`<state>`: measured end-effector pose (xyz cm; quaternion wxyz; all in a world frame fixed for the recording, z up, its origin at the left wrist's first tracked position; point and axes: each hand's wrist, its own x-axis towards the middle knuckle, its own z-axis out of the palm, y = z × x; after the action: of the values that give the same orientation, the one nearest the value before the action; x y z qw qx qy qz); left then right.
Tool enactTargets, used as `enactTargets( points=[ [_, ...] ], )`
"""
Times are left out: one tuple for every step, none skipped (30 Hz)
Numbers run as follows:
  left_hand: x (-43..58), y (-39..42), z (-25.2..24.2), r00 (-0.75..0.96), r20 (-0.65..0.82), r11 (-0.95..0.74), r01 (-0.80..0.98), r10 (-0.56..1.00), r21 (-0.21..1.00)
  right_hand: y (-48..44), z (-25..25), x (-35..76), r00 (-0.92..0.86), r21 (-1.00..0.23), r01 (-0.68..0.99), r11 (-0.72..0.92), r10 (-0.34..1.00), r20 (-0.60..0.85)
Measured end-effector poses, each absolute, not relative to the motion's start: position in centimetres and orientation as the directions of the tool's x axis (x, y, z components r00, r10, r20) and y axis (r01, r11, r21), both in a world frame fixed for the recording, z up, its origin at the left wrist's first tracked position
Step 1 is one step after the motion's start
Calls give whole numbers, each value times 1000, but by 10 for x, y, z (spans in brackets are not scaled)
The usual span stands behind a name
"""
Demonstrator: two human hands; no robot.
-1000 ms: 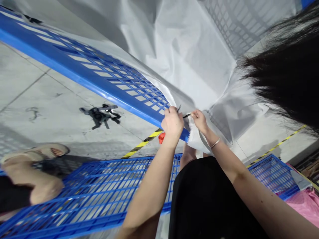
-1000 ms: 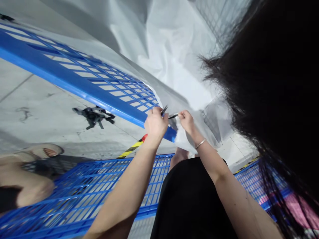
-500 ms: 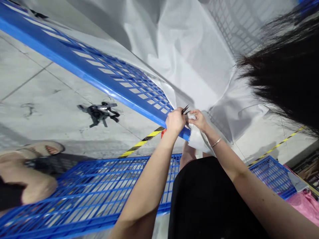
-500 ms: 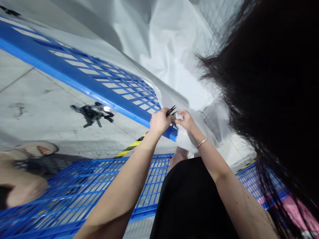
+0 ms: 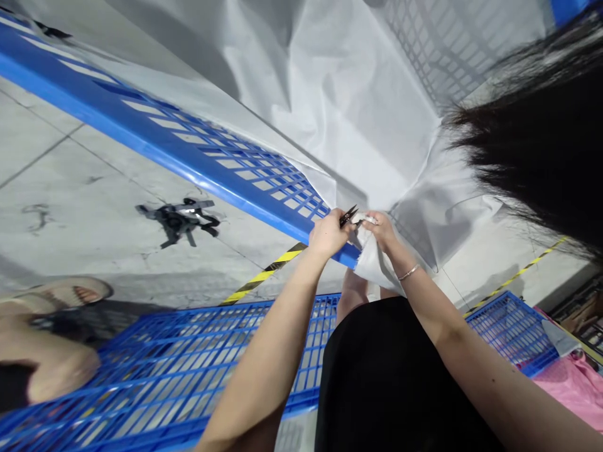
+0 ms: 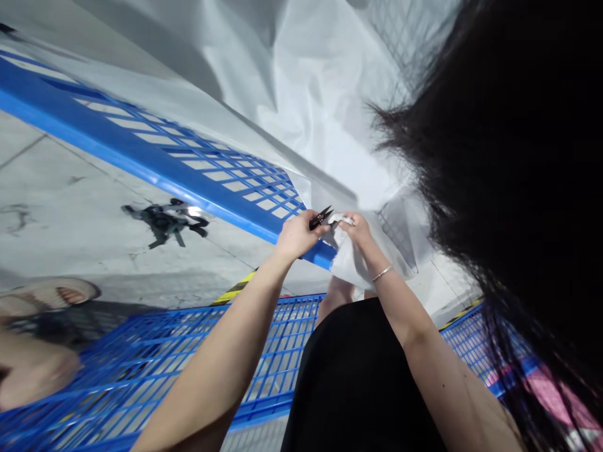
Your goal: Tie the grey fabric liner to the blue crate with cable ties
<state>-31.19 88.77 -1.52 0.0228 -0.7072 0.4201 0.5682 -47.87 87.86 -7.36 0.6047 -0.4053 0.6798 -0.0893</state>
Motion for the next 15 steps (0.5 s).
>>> enactTargets(
  points=[
    [-312, 887, -15, -12, -824, -634, -632, -566, 445, 879, -72, -479, 31, -592, -401, 699, -635, -772],
    [-312, 887, -15, -37, -826, -615, -649, -562, 448, 880, -71, -479, 3, -573, -356, 738, -612, -791],
    [-312, 886, -14, -66, -829, -594, -667, -556, 451, 880, -70, -479, -19, -558, -318, 766, -594, -804],
    [-311, 885, -14, -95, -833, -571, -686, -545, 452, 881, -69, -479, -34, -551, -291, 782, -584, -811],
    [-311, 883, -14, -120, -839, -551, -703, -531, 450, 882, -69, -479, -44, -549, -276, 789, -581, -813],
    [-310, 882, -15, -138, -846, -535, -719, -516, 444, 883, -69, -479, -52, -552, -271, 788, -585, -810],
    [-311, 880, -15, -147, -854, -525, -732, -500, 433, 883, -69, -479, -61, -558, -275, 783, -594, -803],
    [-311, 878, -15, -146, -862, -520, -744, -486, 419, 884, -70, -479, -71, -565, -284, 774, -605, -793],
    [-312, 877, -15, -141, -869, -518, -753, -474, 405, 885, -70, -479, -85, -571, -299, 765, -617, -782],
    [-313, 876, -16, -134, -875, -521, -758, -465, 393, 885, -70, -479, -99, -575, -317, 755, -629, -771],
    [-314, 875, -16, -128, -880, -527, -758, -457, 383, 885, -70, -479, -113, -576, -335, 746, -638, -761],
    [-315, 874, -17, -127, -885, -534, -756, -449, 379, 886, -70, -479, -123, -577, -351, 738, -647, -753],
    [-315, 873, -18, -128, -887, -539, -753, -444, 379, 886, -69, -479, -130, -577, -364, 731, -654, -746],
    [-315, 873, -19, -133, -887, -542, -748, -442, 382, 886, -69, -478, -139, -577, -373, 726, -659, -740],
    [-314, 872, -20, -141, -888, -544, -745, -438, 386, 886, -69, -478, -148, -576, -380, 724, -662, -735]
  ],
)
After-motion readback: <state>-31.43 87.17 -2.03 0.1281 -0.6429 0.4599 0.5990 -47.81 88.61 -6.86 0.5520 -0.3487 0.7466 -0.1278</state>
